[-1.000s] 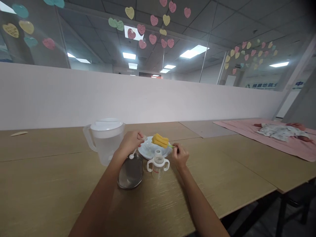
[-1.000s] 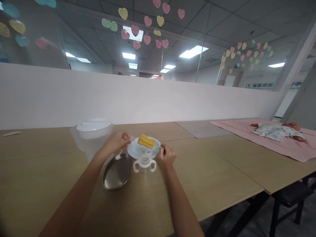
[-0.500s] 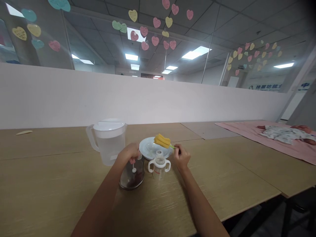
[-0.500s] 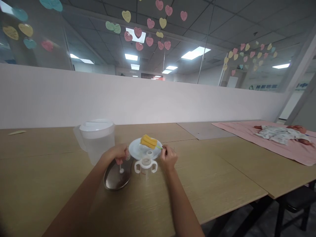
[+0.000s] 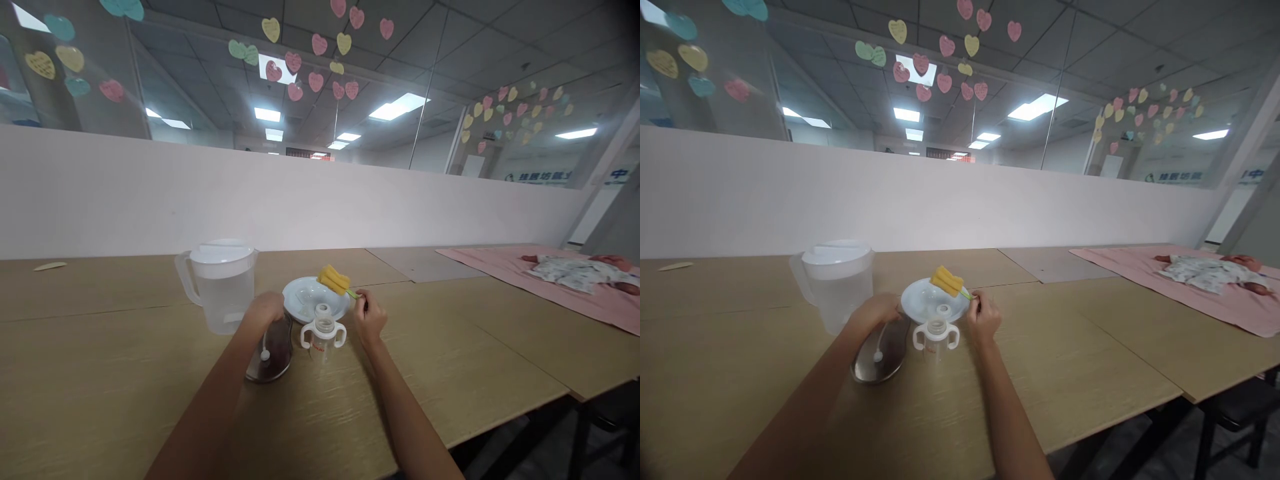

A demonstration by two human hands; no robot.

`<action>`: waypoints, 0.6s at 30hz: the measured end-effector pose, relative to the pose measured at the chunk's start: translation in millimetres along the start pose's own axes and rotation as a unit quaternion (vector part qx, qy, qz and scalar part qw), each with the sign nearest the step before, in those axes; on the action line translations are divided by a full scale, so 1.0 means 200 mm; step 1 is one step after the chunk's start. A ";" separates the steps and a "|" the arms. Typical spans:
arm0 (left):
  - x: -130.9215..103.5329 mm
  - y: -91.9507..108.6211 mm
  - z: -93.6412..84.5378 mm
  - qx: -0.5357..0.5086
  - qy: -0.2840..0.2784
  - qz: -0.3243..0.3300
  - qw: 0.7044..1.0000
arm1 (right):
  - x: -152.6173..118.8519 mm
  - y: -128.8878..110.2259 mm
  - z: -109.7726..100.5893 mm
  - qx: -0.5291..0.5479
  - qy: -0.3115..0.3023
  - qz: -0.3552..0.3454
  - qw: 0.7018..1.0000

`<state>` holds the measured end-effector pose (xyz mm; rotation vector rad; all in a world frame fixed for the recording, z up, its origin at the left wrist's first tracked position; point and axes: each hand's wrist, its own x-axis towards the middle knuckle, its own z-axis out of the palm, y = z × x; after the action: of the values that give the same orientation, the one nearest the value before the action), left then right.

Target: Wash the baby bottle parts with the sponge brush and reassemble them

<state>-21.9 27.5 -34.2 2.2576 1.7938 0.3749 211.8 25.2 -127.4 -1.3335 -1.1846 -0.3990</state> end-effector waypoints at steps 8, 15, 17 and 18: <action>-0.02 0.18 0.05 0.055 -0.018 0.140 0.988 | 0.01 -0.01 0.00 -0.020 -0.008 0.062 0.998; 0.04 0.14 0.16 0.076 -0.030 0.155 0.985 | 0.01 0.00 0.01 -0.029 -0.020 0.064 0.997; 0.05 0.13 0.17 0.077 -0.018 0.157 0.984 | 0.01 0.00 0.01 -0.026 -0.022 0.061 0.998; 0.05 0.13 0.18 0.078 -0.009 0.158 0.984 | 0.01 0.00 0.01 -0.026 -0.023 0.061 0.998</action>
<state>16.3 31.7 -58.7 2.6539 1.5015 0.2735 211.2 28.1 -125.3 -1.4590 -1.1306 -0.3151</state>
